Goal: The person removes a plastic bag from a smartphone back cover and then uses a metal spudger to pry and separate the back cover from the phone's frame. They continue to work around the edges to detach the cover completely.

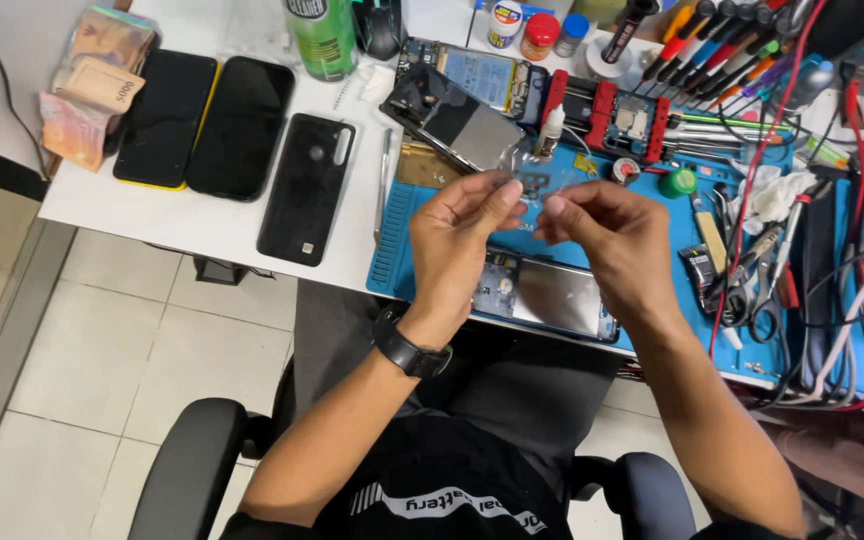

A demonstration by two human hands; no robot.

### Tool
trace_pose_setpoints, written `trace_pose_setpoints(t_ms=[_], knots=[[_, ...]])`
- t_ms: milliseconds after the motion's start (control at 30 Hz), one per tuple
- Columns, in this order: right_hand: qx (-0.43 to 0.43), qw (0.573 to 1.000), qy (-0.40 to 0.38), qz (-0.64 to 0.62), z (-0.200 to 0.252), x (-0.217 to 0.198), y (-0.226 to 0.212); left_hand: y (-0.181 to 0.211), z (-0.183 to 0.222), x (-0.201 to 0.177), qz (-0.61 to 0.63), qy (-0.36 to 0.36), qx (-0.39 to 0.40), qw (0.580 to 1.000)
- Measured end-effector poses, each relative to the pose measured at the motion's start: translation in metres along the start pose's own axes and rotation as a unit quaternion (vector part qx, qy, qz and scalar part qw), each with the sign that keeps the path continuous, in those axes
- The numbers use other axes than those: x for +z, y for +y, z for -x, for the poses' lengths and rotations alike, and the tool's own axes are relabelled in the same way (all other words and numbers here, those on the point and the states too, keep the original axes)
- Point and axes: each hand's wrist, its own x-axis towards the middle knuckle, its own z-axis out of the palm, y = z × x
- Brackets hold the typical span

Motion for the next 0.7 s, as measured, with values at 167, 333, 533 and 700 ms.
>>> trace_pose_setpoints(t_ms=[167,333,533,700], knots=[[-0.230,0.941,0.037,0.244,0.001,0.010,-0.018,0.018,0.016,0.003,-0.210,0.036,0.192,0.958],[-0.399,0.826,0.023,0.398,0.008,0.021,-0.008,0.021,0.027,-0.008,-0.170,0.004,0.144,0.975],[-0.372,0.865,-0.057,0.333,0.015,0.042,-0.042,0.040,0.023,-0.025,-0.153,-0.021,0.039,0.987],[-0.300,0.899,-0.140,0.288,0.018,0.041,-0.055,0.042,0.022,-0.035,-0.054,-0.041,-0.021,0.997]])
